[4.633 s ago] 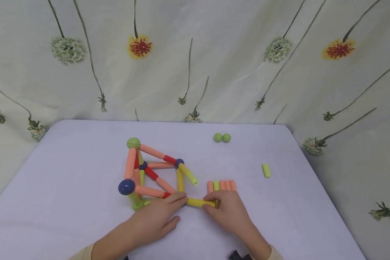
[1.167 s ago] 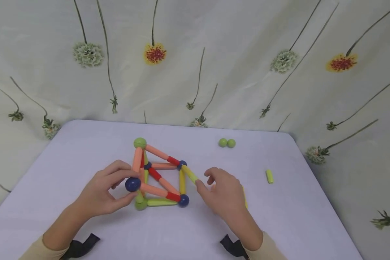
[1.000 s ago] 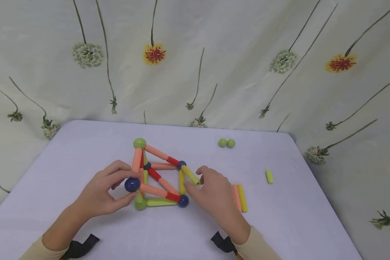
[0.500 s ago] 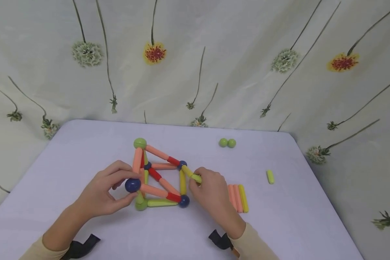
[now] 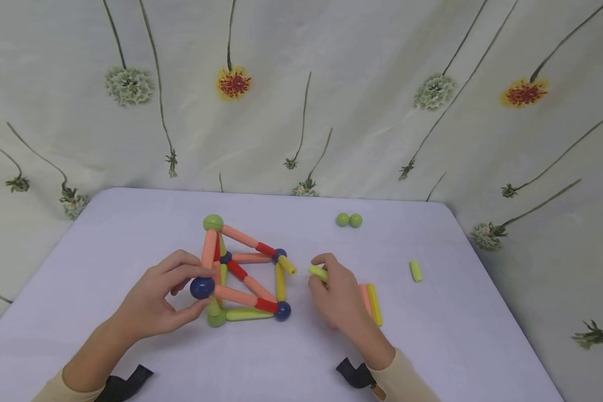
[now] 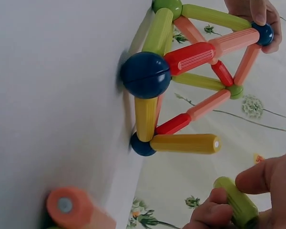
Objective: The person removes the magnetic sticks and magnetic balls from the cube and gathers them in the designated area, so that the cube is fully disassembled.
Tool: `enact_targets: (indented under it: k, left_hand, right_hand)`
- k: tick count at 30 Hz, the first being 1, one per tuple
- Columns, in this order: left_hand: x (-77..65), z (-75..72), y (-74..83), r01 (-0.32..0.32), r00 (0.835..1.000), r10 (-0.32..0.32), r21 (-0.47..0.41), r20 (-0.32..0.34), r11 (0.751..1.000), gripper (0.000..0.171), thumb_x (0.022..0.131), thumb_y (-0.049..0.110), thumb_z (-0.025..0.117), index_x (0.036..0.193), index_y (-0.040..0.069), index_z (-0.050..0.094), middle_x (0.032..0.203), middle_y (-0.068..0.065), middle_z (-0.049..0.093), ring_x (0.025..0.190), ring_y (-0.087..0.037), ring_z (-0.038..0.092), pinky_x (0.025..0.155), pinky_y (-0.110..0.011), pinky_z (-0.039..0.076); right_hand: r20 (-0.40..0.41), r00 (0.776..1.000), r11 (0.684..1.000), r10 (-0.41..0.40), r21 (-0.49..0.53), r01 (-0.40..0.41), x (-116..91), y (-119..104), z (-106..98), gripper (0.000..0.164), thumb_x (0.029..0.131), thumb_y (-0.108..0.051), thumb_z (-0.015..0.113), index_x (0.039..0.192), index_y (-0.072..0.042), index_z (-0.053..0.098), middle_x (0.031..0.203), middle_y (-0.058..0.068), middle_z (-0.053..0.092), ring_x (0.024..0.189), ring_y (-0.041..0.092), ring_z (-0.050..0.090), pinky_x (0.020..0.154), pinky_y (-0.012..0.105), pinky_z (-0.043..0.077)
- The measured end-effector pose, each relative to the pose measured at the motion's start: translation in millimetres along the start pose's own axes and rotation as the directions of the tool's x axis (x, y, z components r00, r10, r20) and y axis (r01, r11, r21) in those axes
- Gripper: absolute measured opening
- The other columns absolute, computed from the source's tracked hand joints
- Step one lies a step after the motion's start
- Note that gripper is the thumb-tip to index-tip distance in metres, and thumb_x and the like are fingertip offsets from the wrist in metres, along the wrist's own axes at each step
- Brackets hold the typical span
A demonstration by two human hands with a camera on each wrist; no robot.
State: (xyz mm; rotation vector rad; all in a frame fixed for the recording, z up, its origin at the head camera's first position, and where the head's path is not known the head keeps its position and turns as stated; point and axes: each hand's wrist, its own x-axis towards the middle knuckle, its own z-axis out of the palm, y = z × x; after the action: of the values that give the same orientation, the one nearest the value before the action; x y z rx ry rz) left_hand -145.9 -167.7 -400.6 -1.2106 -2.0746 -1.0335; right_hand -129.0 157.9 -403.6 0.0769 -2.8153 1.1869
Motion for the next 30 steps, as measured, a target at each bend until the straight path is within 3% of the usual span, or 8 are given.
enact_targets:
  k: [4,9,16,22,26,30]
  left_hand:
    - [1.2,1.7,-0.2,0.001,1.0,-0.001,0.0,0.004,1.0,0.034,0.082,0.03,0.074,0.109,0.011,0.068,0.105,0.003,0.059,0.073,-0.002,0.047,0.057,-0.01,0.034]
    - [1.8,2.4,-0.8,0.004,1.0,-0.004,0.007,0.01,1.0,0.034,0.084,0.033,0.073,0.108,0.009,0.068,0.105,0.003,0.059,0.075,-0.004,0.049,0.057,-0.01,0.035]
    - [-1.8,0.1,0.1,0.035,0.999,-0.035,0.019,0.022,0.999,0.035,0.082,0.033,0.076,0.11,0.014,0.068,0.105,0.005,0.058,0.071,-0.003,0.047,0.056,-0.009,0.036]
    - [-3.5,0.2,-0.6,0.057,0.998,-0.057,0.018,0.033,0.998,0.035,0.081,0.034,0.077,0.11,0.015,0.068,0.105,0.006,0.058,0.072,-0.002,0.045,0.055,-0.011,0.037]
    - [-3.3,1.3,-0.6,0.062,0.998,-0.062,0.012,0.028,0.998,0.035,0.084,0.039,0.074,0.11,0.015,0.068,0.104,0.005,0.058,0.072,-0.002,0.045,0.054,-0.012,0.038]
    - [-0.6,3.1,0.2,0.041,0.999,-0.041,0.008,0.006,0.999,0.035,0.087,0.041,0.07,0.107,0.011,0.069,0.101,0.004,0.058,0.07,-0.001,0.044,0.053,-0.012,0.037]
  right_hand:
    - [-0.001,1.0,0.998,0.025,0.056,-0.025,-2.1,15.7,-10.7,0.029,0.095,-0.009,0.044,0.123,-0.015,0.051,0.088,0.004,0.06,0.062,0.019,0.054,0.055,0.032,0.045]
    - [-0.031,0.999,0.999,0.036,0.03,-0.035,-1.1,40.2,-24.4,0.027,0.1,-0.018,0.052,0.127,-0.014,0.051,0.111,0.003,0.067,0.078,0.017,0.057,0.065,0.033,0.049]
    - [-0.152,0.983,0.994,0.101,-0.027,-0.107,3.5,71.8,-47.1,0.03,0.099,-0.019,0.054,0.126,-0.007,0.054,0.108,0.011,0.062,0.068,0.021,0.05,0.054,0.029,0.045]
    - [-0.269,0.954,0.983,0.132,-0.088,-0.161,13.7,103.0,-75.2,0.029,0.096,-0.017,0.058,0.122,-0.003,0.061,0.101,0.014,0.053,0.082,0.025,0.047,0.058,0.032,0.044]
    - [-0.321,0.921,0.959,0.221,-0.098,-0.264,21.6,121.9,-97.2,0.032,0.096,-0.022,0.057,0.122,-0.004,0.063,0.103,0.014,0.055,0.083,0.027,0.05,0.057,0.036,0.045]
    - [-0.328,0.878,0.918,0.35,-0.067,-0.391,27.8,141.0,-118.1,0.038,0.096,-0.028,0.054,0.125,-0.004,0.062,0.113,0.017,0.058,0.093,0.03,0.053,0.065,0.038,0.047]
